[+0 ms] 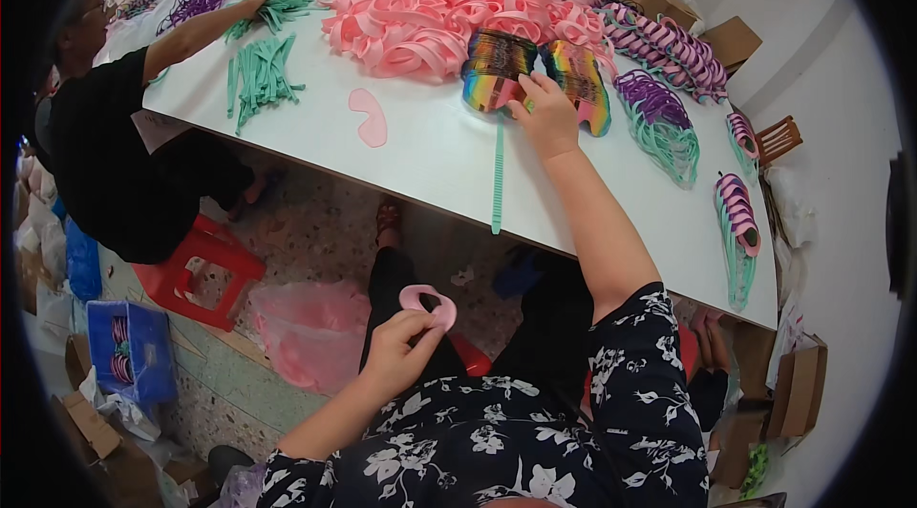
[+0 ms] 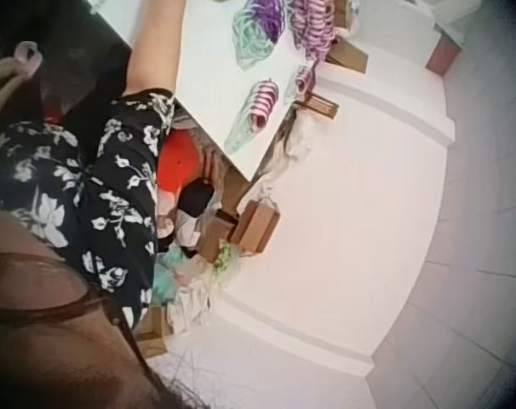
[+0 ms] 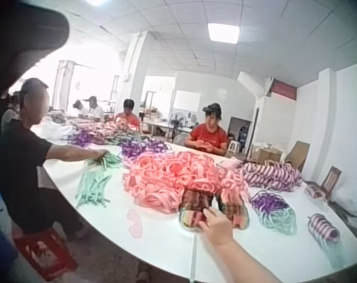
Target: Assembling swimming goggles by attaching elastic straps and cleaning lenses.
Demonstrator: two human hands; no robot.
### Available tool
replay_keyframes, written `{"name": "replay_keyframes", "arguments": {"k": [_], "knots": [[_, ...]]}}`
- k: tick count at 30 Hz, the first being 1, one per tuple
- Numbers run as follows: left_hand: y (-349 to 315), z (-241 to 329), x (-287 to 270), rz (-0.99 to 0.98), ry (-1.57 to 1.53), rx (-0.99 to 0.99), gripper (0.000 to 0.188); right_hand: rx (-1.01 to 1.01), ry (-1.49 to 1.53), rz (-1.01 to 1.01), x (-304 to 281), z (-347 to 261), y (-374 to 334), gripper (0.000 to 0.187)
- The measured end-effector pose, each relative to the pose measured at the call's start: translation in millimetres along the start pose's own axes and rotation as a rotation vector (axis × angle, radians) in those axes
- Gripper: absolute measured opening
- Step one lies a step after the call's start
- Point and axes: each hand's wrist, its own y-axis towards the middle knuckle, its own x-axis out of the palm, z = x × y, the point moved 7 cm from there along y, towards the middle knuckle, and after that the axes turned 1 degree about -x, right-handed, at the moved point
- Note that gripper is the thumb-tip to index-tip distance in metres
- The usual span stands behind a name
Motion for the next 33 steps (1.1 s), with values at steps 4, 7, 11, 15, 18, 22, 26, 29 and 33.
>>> {"name": "replay_keyframes", "arguments": {"k": [4, 7, 11, 15, 18, 22, 26, 29, 33], "knots": [[2, -6, 12, -0.029, 0.112, 0.055, 0.01, 0.032, 0.222, 0.108, -65, -43, -12, 0.038], [7, -23, 14, 0.07, -0.122, -0.109, 0.017, 0.163, 0.631, 0.048, -108, -86, -69, 0.037], [23, -23, 42, 0.039, -0.683, -0.349, 0.025, 0.393, 0.741, -0.248, -149, -121, -195, 0.04], [26, -17, 71, -0.043, -0.903, -0.333, 0.024, 0.761, 0.906, -0.335, -147, -124, -290, 0.042], [22, -8, 92, -0.061, -0.941, -0.379, 0.019, 0.76, 0.799, -0.33, -156, -124, -304, 0.042], [16, 0, 110, -0.088, -0.919, -0.426, 0.014, 0.744, 0.717, -0.201, -167, -117, -302, 0.038], [12, -4, 117, -0.155, -0.951, -0.488, 0.012, 0.657, 0.655, -0.109, -177, -117, -304, 0.041], [11, 3, 122, -0.055, -0.992, -0.496, 0.013, 0.564, 0.601, -0.054, -185, -119, -302, 0.043], [9, 7, 128, -0.098, -0.992, -0.494, 0.014, 0.543, 0.604, -0.033, -187, -117, -306, 0.046]]}}
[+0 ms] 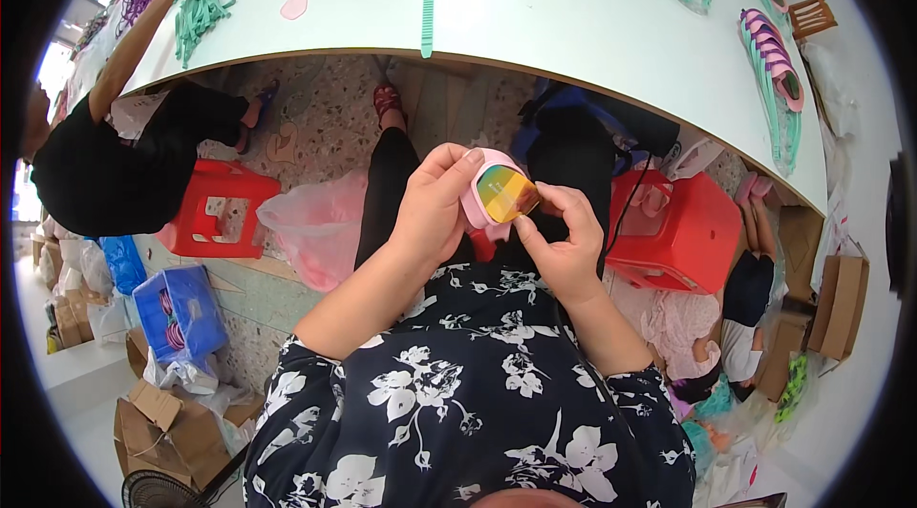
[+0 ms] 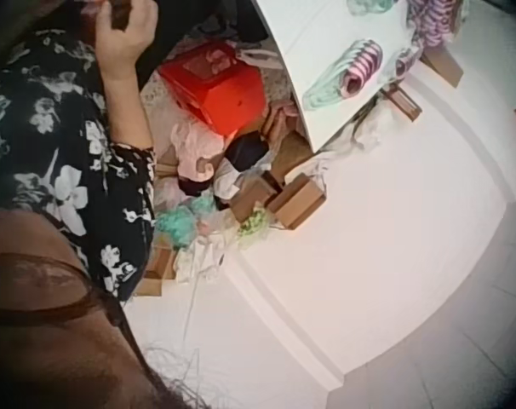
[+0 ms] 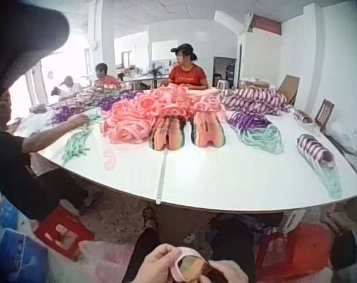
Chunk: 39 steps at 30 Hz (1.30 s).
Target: Assembling swimming goggles by attaching elastic straps and cleaning lenses.
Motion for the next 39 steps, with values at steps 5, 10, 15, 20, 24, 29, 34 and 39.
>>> {"name": "replay_keyframes", "arguments": {"k": [5, 10, 15, 20, 24, 29, 34, 39], "knots": [[-6, -1, 6, 0.023, 0.096, 0.042, 0.014, -0.045, 0.014, -0.008, 0, 3, -4, 0.047], [-9, -12, 0, 0.005, 0.007, -0.044, 0.014, -0.038, 0.054, -0.009, 3, 6, -8, 0.046], [-8, -3, -5, 0.057, 0.157, 0.033, 0.018, 0.096, 0.136, -0.016, 7, 12, -11, 0.044], [-25, 10, -10, -0.007, 0.581, 0.387, 0.029, 0.188, 0.212, 0.027, 8, 19, -11, 0.043], [-32, -4, -18, -0.106, 0.344, 0.333, 0.031, 0.138, 0.199, 0.004, 8, 14, -10, 0.043], [-32, -2, -17, -0.172, 0.271, 0.089, 0.039, 0.072, 0.187, -0.017, 10, 12, -11, 0.044], [-34, 9, -11, -0.255, 0.4, 0.011, 0.056, 0.041, 0.19, -0.062, 15, 5, -9, 0.044], [-27, 22, -4, -0.366, 0.622, -0.02, 0.059, 0.108, 0.258, -0.118, 19, 5, -13, 0.043]]}}
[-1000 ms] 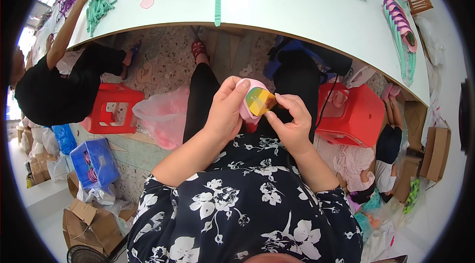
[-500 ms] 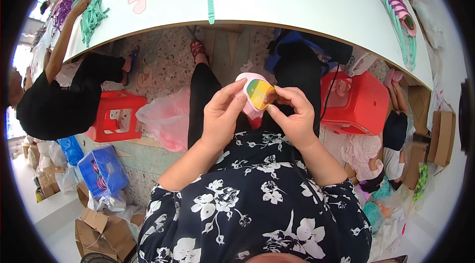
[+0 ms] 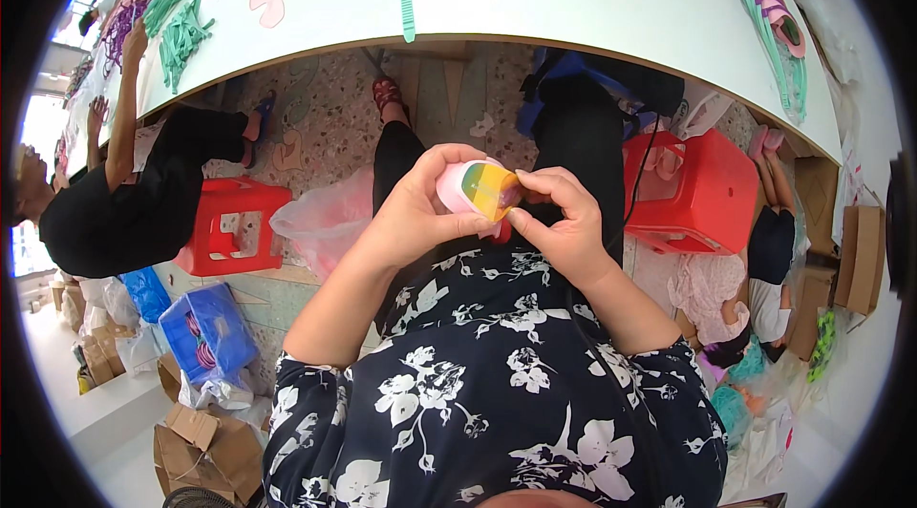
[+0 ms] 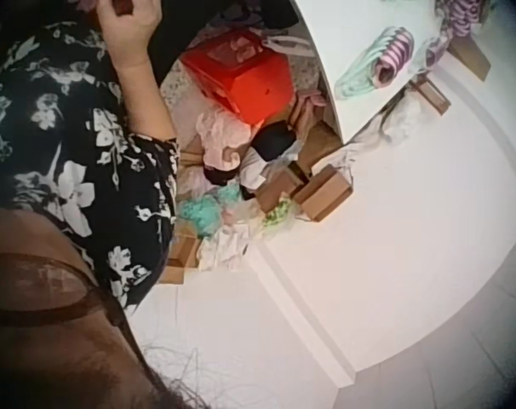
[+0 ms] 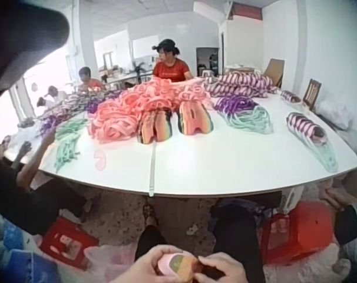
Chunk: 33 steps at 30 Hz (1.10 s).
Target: Assembling swimming goggles by attaching elastic straps and cleaning lenses.
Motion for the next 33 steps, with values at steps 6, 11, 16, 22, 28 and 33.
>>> {"name": "replay_keyframes", "arguments": {"k": [6, 11, 16, 22, 28, 33], "knots": [[1, 14, -2, -0.046, 0.232, 0.004, 0.06, 0.079, 0.025, -0.08, 1, 2, -4, 0.044], [4, 16, -5, -0.018, 0.411, 0.145, 0.063, 0.044, 0.01, -0.025, 1, -1, 1, 0.042], [0, 14, -7, -0.01, 0.443, 0.069, 0.062, 0.077, 0.022, -0.112, 1, 2, -1, 0.041], [3, 22, -2, -0.096, 0.562, 0.007, 0.066, 0.063, 0.004, -0.127, 3, 2, -2, 0.041], [2, 20, 2, -0.077, 0.633, 0.115, 0.067, 0.084, 0.042, -0.099, 2, 4, -1, 0.04], [-2, 8, -12, -0.039, 0.249, 0.064, 0.065, 0.145, -0.021, -0.233, -17, -2, 16, 0.042]]}}
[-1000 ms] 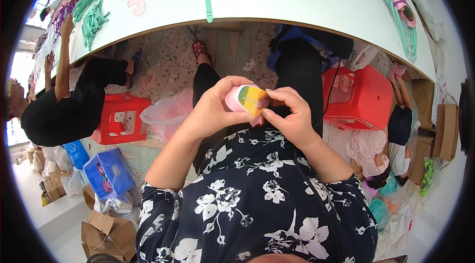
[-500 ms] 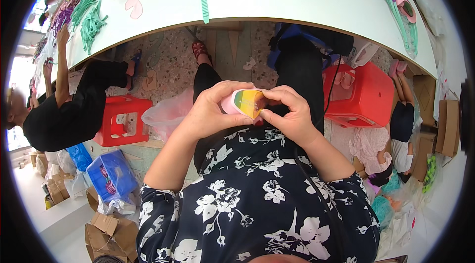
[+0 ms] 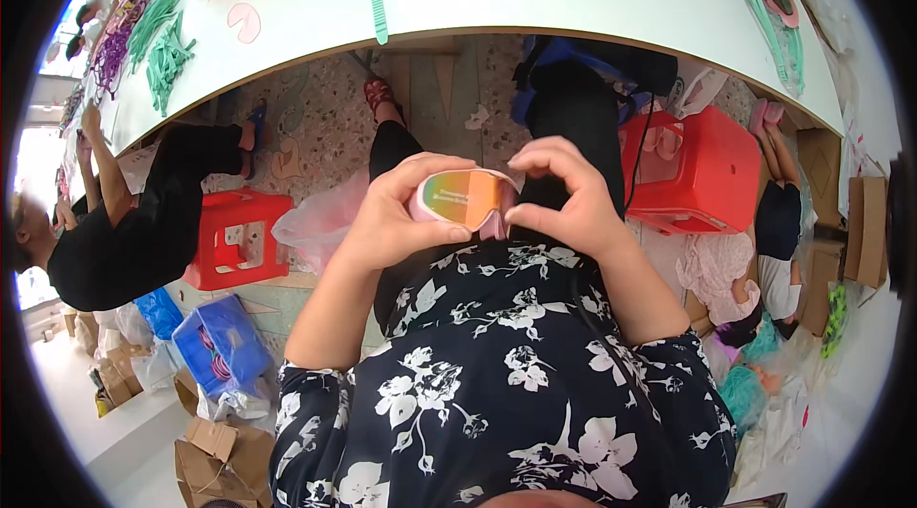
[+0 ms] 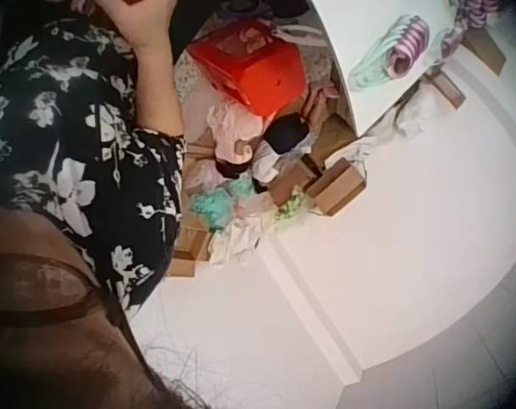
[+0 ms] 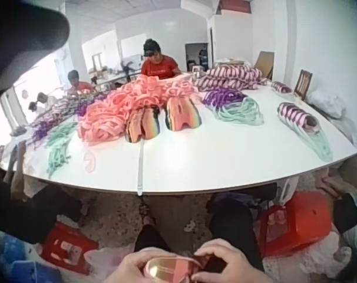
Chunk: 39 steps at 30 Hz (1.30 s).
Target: Assembling swimming goggles by attaching elastic straps and cleaning lenses.
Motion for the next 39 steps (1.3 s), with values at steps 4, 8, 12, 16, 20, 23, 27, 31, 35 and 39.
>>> {"name": "replay_keyframes", "arguments": {"k": [4, 8, 12, 16, 20, 23, 27, 31, 35, 39], "knots": [[3, 5, 3, -0.088, -0.089, 0.085, 0.062, 0.203, 0.78, -0.144, 29, 13, 3, 0.046], [0, 4, 2, -0.118, -0.093, 0.075, 0.065, 0.316, 0.976, -0.172, 38, 18, -1, 0.039], [-2, 1, 4, -0.111, -0.105, 0.071, 0.067, 0.318, 1.053, -0.154, 36, 28, -2, 0.025], [0, 1, 6, -0.097, -0.063, 0.099, 0.067, 0.304, 1.163, -0.112, 35, 29, -2, 0.015], [-1, 0, 8, -0.078, -0.085, 0.058, 0.067, 0.328, 1.259, -0.049, 39, 35, -4, 0.014], [-3, -4, 8, -0.064, -0.233, -0.034, 0.066, 0.231, 1.102, -0.054, 35, 33, -4, 0.017], [-4, -3, 7, -0.018, -0.248, 0.048, 0.064, 0.064, 0.682, -0.007, 23, 25, -4, 0.021], [-5, -5, 5, 0.024, -0.267, 0.06, 0.064, -0.108, 0.343, 0.046, 14, -2, -4, 0.035], [-9, -10, -1, 0.104, -0.295, 0.005, 0.068, -0.167, 0.081, 0.025, 14, -26, -8, 0.057], [-10, -13, -6, 0.102, -0.293, -0.036, 0.066, -0.216, 0.014, -0.012, 23, -28, -7, 0.073]]}}
